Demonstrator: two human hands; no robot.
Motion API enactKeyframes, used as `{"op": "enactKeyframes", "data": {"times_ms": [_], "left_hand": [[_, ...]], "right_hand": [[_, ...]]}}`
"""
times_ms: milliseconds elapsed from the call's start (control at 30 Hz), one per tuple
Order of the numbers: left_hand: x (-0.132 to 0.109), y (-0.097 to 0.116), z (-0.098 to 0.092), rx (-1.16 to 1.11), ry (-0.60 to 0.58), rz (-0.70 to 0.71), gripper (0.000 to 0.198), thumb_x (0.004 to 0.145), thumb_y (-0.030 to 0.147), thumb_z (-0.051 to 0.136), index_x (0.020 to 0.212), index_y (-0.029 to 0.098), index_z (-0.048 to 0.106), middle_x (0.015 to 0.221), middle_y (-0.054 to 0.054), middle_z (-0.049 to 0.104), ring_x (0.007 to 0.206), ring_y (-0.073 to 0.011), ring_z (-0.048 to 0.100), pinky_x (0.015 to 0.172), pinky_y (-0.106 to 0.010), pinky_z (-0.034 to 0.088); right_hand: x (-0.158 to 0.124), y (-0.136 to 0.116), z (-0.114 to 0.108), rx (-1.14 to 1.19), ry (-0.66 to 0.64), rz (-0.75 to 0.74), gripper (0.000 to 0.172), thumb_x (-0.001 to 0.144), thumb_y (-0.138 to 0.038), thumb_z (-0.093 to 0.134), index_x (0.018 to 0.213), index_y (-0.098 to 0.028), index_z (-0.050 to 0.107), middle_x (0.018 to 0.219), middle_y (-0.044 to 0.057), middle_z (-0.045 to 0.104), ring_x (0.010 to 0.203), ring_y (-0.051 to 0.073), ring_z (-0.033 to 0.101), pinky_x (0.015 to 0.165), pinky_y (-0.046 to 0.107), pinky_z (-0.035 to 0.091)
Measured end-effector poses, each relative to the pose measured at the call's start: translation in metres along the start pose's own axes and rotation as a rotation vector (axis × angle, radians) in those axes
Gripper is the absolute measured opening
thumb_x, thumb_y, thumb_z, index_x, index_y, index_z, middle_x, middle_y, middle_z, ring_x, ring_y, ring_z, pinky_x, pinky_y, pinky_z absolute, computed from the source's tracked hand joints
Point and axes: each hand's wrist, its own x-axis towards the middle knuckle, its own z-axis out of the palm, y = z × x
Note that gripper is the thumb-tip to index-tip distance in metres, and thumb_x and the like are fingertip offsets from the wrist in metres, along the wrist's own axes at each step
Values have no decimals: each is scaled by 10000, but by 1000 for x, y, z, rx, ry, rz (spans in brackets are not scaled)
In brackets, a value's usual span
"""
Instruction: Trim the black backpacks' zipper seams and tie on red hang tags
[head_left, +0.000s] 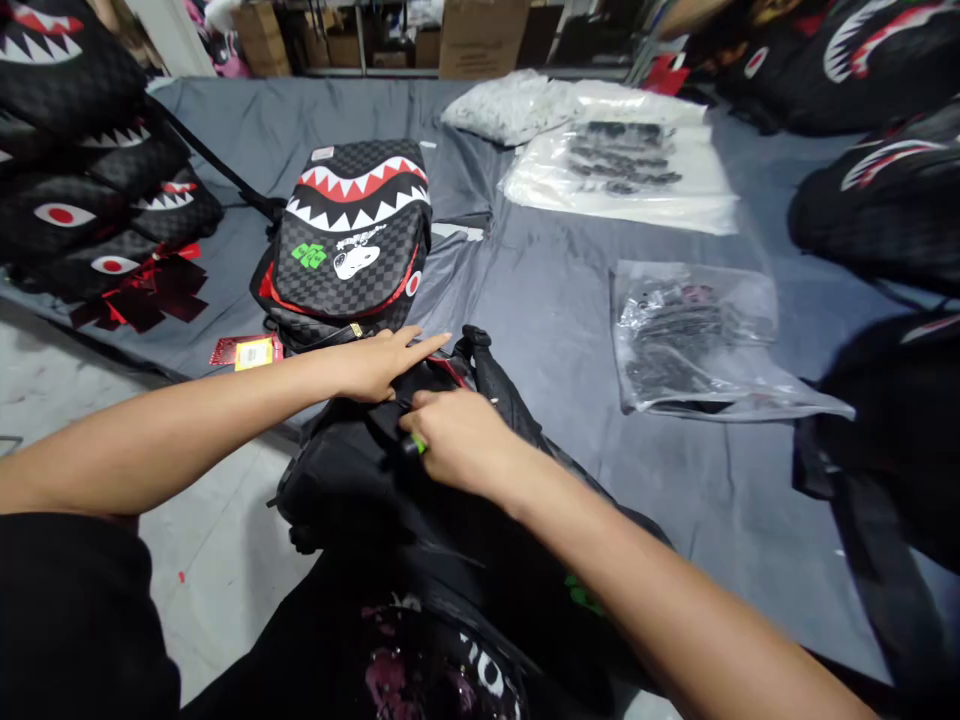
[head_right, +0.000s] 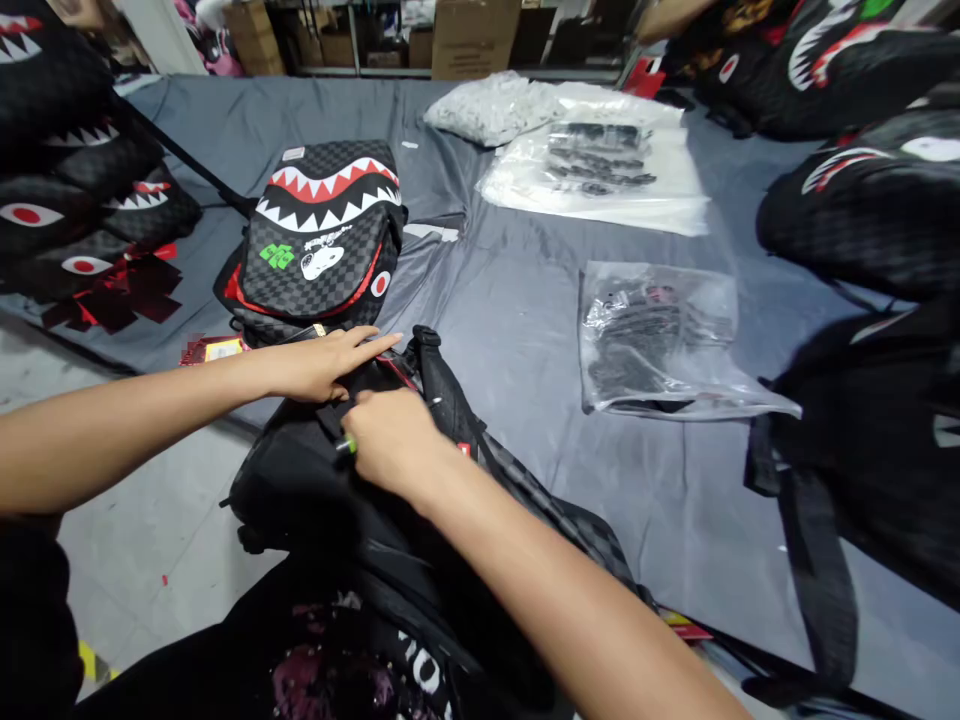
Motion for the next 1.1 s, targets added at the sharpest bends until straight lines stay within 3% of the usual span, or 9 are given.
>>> {"op": "enactKeyframes", "data": {"times_ms": [100, 267, 367, 467, 600, 733, 867, 967, 1100], "left_hand": [[1, -6, 2, -63, 37, 64, 1144, 731, 128, 680, 1540, 316, -108, 1598, -150, 165, 1395, -289, 361, 1054, -334, 373], [0, -15, 9, -149, 123, 132, 1156, 711, 147, 714, 1548, 297, -70, 1593, -139, 186, 1437, -292, 305, 1093, -348, 351], [-6, -17, 7, -166, 102, 35, 1135, 746, 200, 708, 1543, 295, -95, 1616, -156, 116, 1460, -299, 267, 1107, -370, 344], [-16, -9, 3, -149, 38, -98, 1253, 740, 312, 754, 1505, 280, -238, 1618, -209, 50, 1459, -325, 271, 1088, -376, 365], [-24, 17, -2, 10, 15, -324, 1431, 663, 366, 832, 1449, 257, -358, 1559, -247, 216, 1282, -348, 515, 933, -344, 476], [-19, 38, -3, 208, -31, -471, 1341, 707, 312, 804, 1498, 163, -268, 1404, -255, 431, 1100, -339, 626, 853, -348, 500], [-15, 36, -7, 182, -109, -400, 1166, 786, 243, 705, 1523, 100, -187, 1420, -274, 409, 1139, -325, 610, 871, -326, 489], [-15, 31, -10, 155, -137, -362, 1113, 802, 222, 663, 1523, 92, -175, 1438, -270, 396, 1145, -299, 611, 887, -306, 475], [-12, 28, -13, 147, -159, -338, 1112, 796, 228, 654, 1521, 106, -181, 1440, -258, 405, 1129, -278, 618, 883, -295, 470]], "right_hand": [[-1, -21, 13, 43, 47, -66, 204, 795, -173, 584, 946, -141, 716, 987, 122, 674, 883, 247, 632, 713, 345, 453], [-12, -44, 50, -25, 322, 28, 229, 879, -92, 471, 936, -98, 693, 883, 134, 644, 810, 248, 588, 719, 382, 436], [-10, -51, 63, -141, 480, 97, 288, 912, -52, 404, 918, -74, 691, 808, 125, 620, 753, 243, 555, 726, 403, 424], [-10, -57, 70, -189, 604, 140, 262, 913, -66, 429, 929, -68, 691, 785, 109, 599, 741, 243, 531, 756, 422, 422], [-12, -56, 77, -183, 666, 140, 247, 912, -91, 467, 986, -67, 702, 797, 101, 604, 745, 239, 510, 793, 445, 430], [-13, -44, 81, -110, 677, 64, 246, 930, -116, 478, 993, -111, 715, 799, 70, 615, 811, 240, 502, 1005, 543, 344], [-16, -36, 82, -88, 655, 77, 307, 935, -104, 450, 1120, -113, 695, 870, 88, 651, 867, 248, 503, 1085, 577, 239], [-19, -34, 75, -52, 559, 97, 372, 924, -92, 435, 1230, -102, 647, 969, 126, 682, 1015, 293, 513, 1055, 560, 272], [-18, -24, 47, 70, 247, 63, 374, 902, -116, 452, 1233, -104, 626, 1092, 146, 693, 1031, 301, 564, 857, 443, 403]]}}
